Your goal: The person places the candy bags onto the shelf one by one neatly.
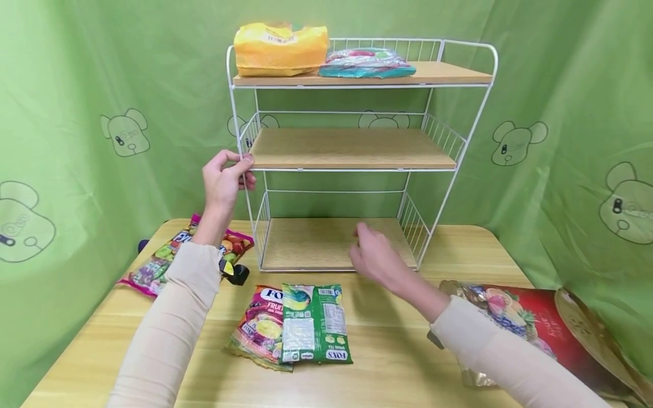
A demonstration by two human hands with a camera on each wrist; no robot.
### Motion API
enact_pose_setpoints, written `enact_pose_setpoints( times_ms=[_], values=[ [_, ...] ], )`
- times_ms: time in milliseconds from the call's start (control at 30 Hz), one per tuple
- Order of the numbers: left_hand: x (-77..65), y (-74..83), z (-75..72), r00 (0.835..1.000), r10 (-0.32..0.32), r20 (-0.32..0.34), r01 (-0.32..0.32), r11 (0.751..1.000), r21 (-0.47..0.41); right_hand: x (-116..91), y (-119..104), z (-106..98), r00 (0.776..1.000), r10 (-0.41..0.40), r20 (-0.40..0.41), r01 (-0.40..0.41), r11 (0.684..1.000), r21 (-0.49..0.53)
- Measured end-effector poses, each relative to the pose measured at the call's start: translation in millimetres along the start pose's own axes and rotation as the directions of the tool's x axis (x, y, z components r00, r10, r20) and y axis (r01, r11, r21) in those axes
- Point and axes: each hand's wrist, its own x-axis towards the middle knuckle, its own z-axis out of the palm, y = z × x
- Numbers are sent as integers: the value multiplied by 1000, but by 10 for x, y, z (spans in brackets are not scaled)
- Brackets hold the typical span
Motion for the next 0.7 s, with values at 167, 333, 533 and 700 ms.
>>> enact_pose_setpoints(
  times_ms=[167, 333, 533, 700],
  values=[
    [-2, -3, 1, 1000, 5, -1, -5, 1000, 2, -37, 73, 236, 988, 99, 116, -99, 995, -6],
    [-3, -7, 5, 1000, 7, -3, -7, 1000, -3, -83, 110, 426, 960, 171, 222, -162, 985, -56],
    [-4, -7, 8, 1000, 13, -5, -13, 1000, -6, -175, 143, 609, 915, 227, 333, -227, 973, -41],
    [-3, -4, 10, 1000, 12, -5, -12, 1000, -7, -208, 137, 675, 873, 263, 411, -251, 964, -84]
  ],
)
